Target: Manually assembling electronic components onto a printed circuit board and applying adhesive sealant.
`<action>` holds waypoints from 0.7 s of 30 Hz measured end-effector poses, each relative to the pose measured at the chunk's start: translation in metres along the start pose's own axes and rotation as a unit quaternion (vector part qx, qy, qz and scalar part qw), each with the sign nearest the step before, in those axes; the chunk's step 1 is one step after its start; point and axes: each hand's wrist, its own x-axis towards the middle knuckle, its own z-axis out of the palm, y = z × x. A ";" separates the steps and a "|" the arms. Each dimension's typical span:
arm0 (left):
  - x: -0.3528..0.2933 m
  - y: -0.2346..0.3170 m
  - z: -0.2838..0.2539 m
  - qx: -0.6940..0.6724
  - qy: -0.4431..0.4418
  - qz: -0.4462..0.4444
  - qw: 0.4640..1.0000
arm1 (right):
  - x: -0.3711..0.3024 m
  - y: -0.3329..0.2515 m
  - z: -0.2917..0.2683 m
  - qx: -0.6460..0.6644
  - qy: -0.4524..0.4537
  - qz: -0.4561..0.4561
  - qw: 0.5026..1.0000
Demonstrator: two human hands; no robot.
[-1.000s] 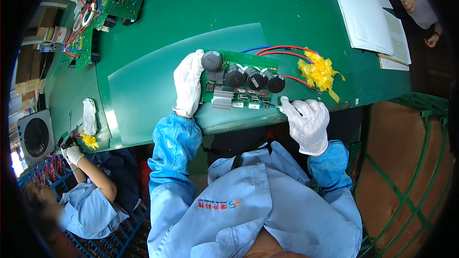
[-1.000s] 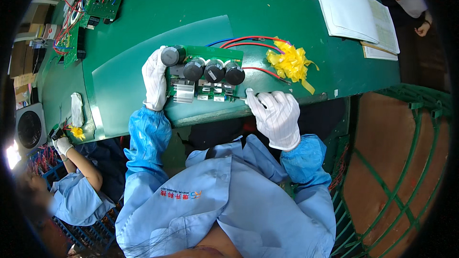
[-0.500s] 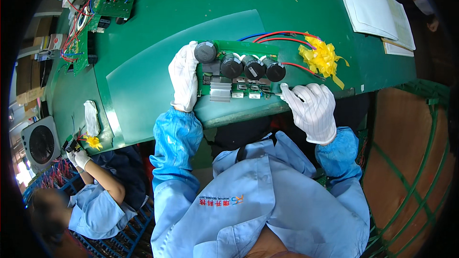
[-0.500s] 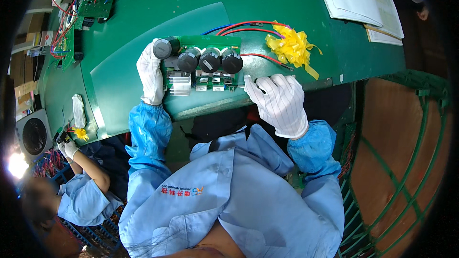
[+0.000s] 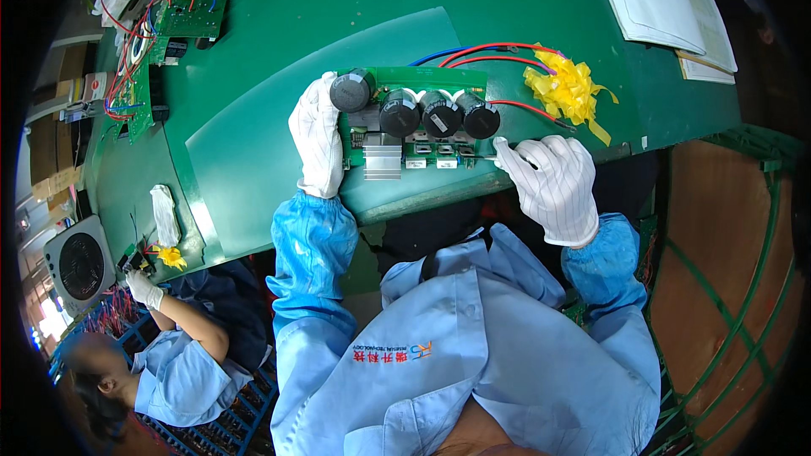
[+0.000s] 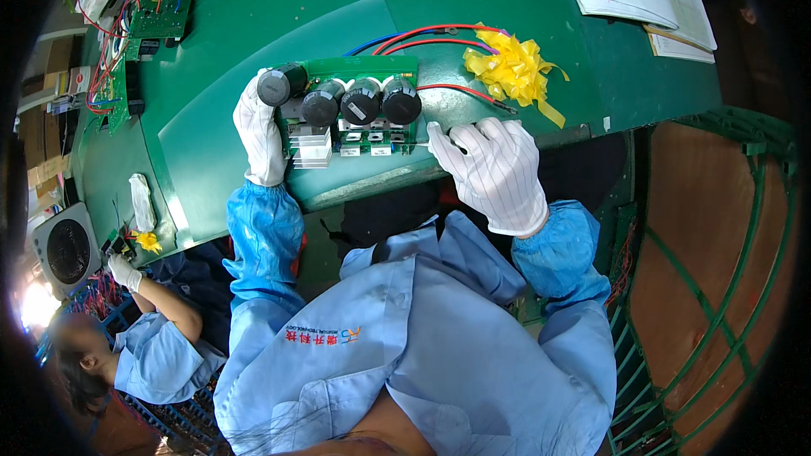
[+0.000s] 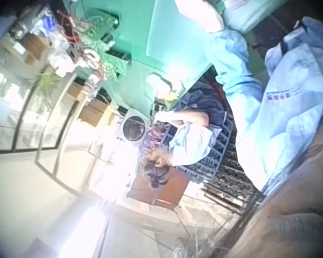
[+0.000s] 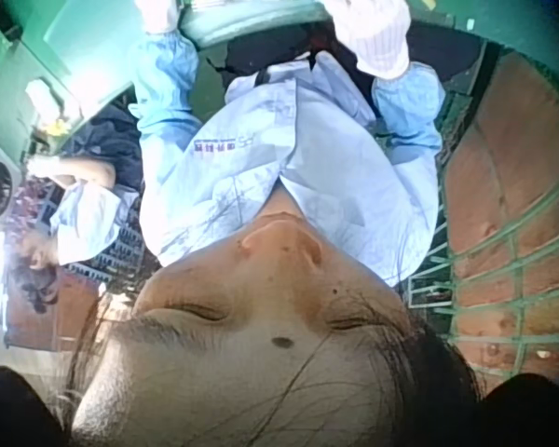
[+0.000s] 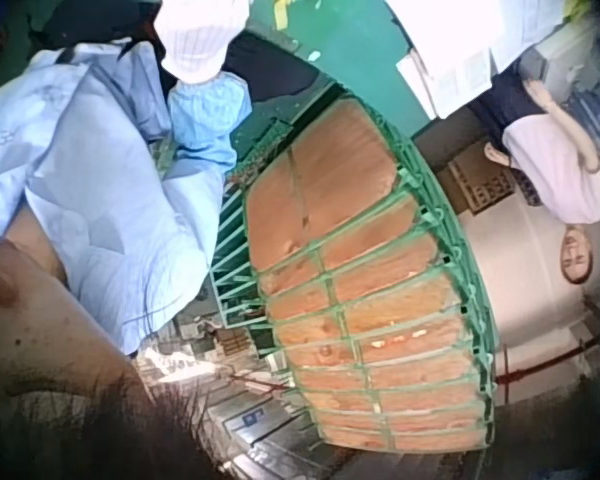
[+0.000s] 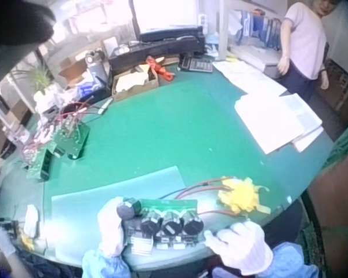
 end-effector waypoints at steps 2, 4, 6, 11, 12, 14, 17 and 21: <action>0.001 0.001 0.001 0.012 0.002 -0.001 1.000 | -0.001 -0.001 0.001 -0.009 0.002 0.004 1.000; 0.002 -0.001 -0.001 0.047 0.002 0.018 0.999 | -0.001 -0.001 0.001 -0.013 0.005 0.005 1.000; 0.002 -0.001 -0.001 0.057 -0.001 0.019 0.998 | 0.000 -0.003 -0.001 -0.012 0.009 0.005 1.000; 0.003 -0.002 -0.002 0.070 -0.008 0.040 0.997 | -0.004 -0.004 -0.002 -0.004 -0.023 0.023 0.999; 0.003 0.000 -0.001 0.062 -0.008 0.026 0.998 | -0.005 -0.004 -0.002 -0.007 -0.027 0.025 0.999; 0.004 0.006 0.002 0.044 -0.007 -0.003 0.999 | -0.004 -0.006 -0.002 0.000 -0.036 0.033 0.999; 0.005 0.003 0.003 0.039 -0.007 -0.006 0.999 | -0.003 -0.007 0.001 -0.012 -0.012 0.029 0.999; 0.007 0.000 0.002 0.009 -0.015 -0.017 1.000 | -0.003 -0.007 0.001 0.001 -0.008 0.020 1.000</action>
